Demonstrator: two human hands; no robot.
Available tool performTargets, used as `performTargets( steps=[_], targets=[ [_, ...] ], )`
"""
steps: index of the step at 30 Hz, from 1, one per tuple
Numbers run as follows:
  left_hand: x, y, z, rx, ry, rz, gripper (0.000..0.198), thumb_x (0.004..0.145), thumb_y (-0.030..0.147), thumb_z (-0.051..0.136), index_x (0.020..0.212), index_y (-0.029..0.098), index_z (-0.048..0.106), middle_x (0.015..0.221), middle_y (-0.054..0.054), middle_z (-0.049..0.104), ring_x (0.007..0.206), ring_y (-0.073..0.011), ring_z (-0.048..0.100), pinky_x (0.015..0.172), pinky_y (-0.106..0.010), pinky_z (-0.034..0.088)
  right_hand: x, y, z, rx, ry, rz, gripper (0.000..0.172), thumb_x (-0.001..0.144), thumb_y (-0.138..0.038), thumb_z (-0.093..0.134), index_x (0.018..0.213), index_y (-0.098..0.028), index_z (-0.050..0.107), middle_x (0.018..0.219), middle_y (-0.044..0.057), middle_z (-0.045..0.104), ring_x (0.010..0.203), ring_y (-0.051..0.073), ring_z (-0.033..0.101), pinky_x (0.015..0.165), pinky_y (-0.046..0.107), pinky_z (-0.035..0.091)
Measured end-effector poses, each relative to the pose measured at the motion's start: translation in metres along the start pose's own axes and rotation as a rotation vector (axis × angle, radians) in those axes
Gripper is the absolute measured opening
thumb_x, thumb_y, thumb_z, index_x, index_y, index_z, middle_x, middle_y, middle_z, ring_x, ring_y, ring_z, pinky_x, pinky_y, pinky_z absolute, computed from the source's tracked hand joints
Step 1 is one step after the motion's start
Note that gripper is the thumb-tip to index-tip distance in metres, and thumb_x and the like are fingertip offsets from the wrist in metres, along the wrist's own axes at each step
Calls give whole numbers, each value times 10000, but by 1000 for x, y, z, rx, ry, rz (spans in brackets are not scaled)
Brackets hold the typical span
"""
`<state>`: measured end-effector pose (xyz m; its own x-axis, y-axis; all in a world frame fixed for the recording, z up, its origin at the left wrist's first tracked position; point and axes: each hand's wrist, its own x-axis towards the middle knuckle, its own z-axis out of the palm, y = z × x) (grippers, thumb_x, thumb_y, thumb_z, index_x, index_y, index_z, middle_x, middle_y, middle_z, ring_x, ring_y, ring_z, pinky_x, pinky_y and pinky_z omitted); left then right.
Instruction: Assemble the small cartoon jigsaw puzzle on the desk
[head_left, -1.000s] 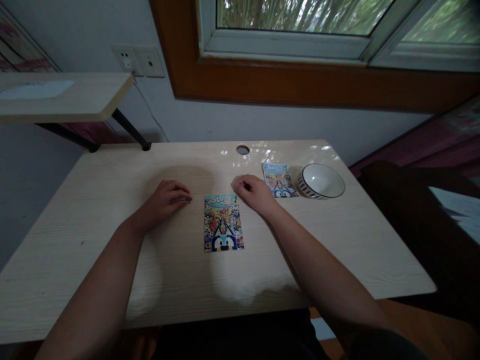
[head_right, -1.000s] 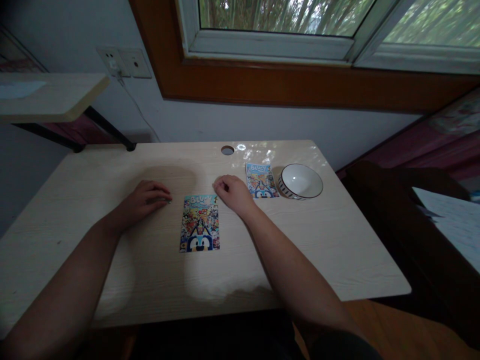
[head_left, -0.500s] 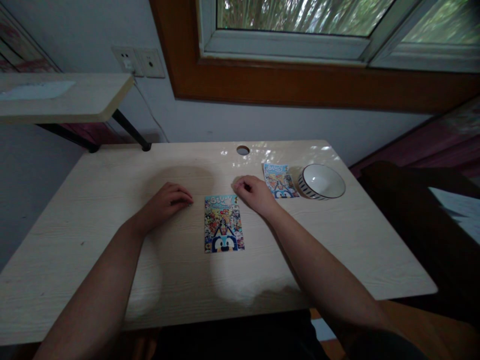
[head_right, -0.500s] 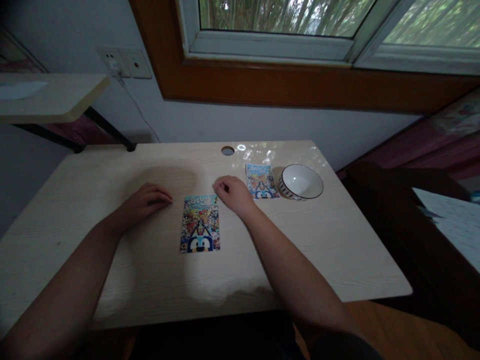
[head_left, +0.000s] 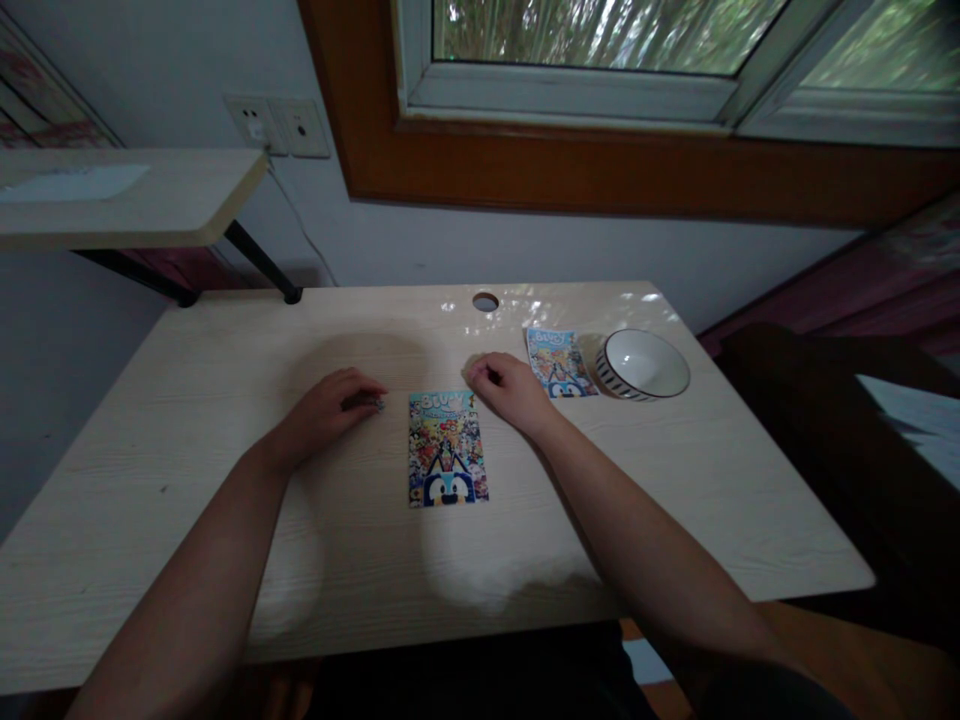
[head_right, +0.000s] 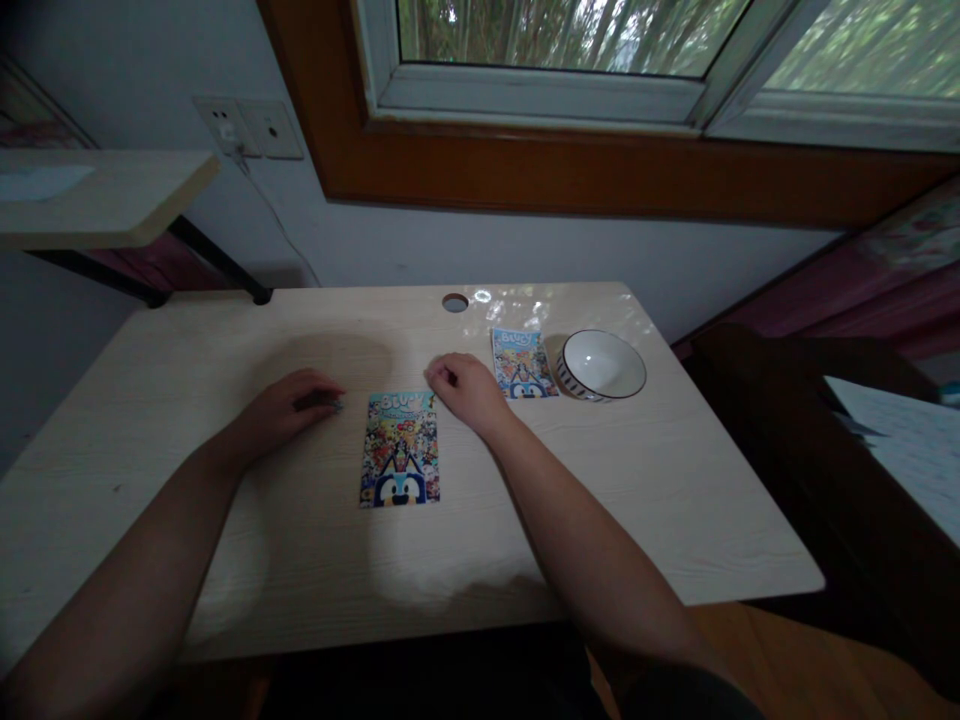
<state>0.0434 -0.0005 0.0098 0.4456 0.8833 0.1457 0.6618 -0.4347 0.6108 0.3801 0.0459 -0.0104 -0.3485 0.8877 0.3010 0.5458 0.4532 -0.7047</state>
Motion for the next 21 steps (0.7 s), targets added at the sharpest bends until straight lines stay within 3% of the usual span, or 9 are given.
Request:
performTargets(
  steps=[9, 15, 21],
  targets=[
    [0, 6, 6, -76, -2, -44, 297, 957, 430, 653, 1192, 257, 707, 1044, -43, 711, 925, -210, 680, 841, -358, 573, 0, -1, 0, 11, -11, 13, 91, 933, -235, 651, 869, -218, 714, 848, 40, 717, 792, 195, 617, 752, 324, 450],
    [3, 12, 12, -139, 84, -100, 347, 933, 420, 691, 1241, 262, 705, 1034, -37, 714, 900, -199, 686, 848, -355, 590, -1, -1, 0, 29, -15, 9, 89, 947, -238, 643, 908, -222, 722, 874, 44, 717, 790, 191, 616, 749, 323, 456],
    [7, 28, 26, -325, 147, -209, 400, 894, 383, 730, 1271, 257, 689, 991, -28, 726, 900, -202, 710, 871, -377, 598, -1, -8, -2, -9, -59, -127, 137, 988, -284, 621, 902, -226, 709, 833, 38, 682, 800, 196, 593, 769, 333, 446]
  ],
)
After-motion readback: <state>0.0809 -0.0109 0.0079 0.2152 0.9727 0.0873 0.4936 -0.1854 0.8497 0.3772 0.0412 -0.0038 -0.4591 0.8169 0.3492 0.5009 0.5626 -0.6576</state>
